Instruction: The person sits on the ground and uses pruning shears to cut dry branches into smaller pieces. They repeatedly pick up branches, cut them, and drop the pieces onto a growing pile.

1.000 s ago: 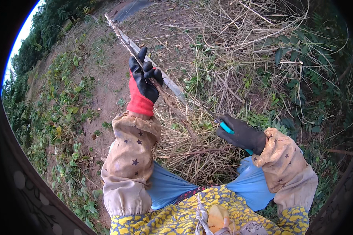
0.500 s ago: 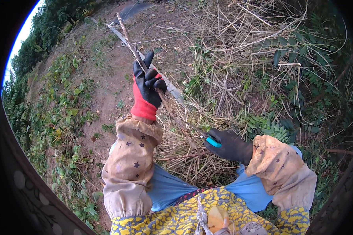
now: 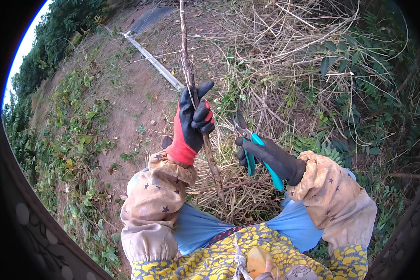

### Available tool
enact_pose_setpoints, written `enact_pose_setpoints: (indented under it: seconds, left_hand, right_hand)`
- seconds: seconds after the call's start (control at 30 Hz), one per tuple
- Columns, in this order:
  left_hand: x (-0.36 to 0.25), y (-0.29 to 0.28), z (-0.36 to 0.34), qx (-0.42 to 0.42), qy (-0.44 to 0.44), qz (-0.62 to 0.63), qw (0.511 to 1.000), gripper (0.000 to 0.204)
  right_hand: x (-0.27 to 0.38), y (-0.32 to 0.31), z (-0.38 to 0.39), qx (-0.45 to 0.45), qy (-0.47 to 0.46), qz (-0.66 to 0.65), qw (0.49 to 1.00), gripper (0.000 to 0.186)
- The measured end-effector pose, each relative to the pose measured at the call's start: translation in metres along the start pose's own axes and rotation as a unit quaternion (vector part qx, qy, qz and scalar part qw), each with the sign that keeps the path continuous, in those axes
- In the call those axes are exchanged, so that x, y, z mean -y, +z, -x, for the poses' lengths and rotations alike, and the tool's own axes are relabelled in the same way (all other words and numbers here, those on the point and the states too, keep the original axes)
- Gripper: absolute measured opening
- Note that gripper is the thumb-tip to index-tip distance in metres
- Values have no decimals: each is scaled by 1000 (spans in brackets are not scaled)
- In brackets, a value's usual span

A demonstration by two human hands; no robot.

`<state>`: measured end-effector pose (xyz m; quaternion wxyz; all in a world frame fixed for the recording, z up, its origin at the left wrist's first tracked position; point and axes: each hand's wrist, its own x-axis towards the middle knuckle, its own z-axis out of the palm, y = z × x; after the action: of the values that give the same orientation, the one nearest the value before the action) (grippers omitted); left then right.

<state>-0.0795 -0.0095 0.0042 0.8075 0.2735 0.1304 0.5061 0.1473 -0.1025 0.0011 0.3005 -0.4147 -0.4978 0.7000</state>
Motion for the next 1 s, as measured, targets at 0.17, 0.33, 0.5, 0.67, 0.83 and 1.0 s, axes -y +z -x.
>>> enact_pose_setpoints:
  seconds: [0.17,0.33,0.5,0.67,0.83,1.0]
  left_hand:
    - [21,9,9,37,-8,-116,992,54]
    - [23,-14,10,-143,57,-145,977,50]
    - [66,-81,22,-304,-89,-121,941,53]
    - [96,-114,73,-119,-108,-348,924,52]
    - [88,-90,47,-211,-194,-155,946,46]
    - [68,-56,19,-109,-110,-133,979,55]
  right_hand:
    - [6,-4,-8,-78,65,-86,991,39]
    - [14,-4,1,-95,76,-93,988,31]
    - [15,-17,14,-126,21,-54,990,33]
    - [3,-38,24,-165,4,-90,982,38]
    - [-10,-34,25,-122,47,-24,991,33]
    - [-24,-14,15,-111,50,183,976,31]
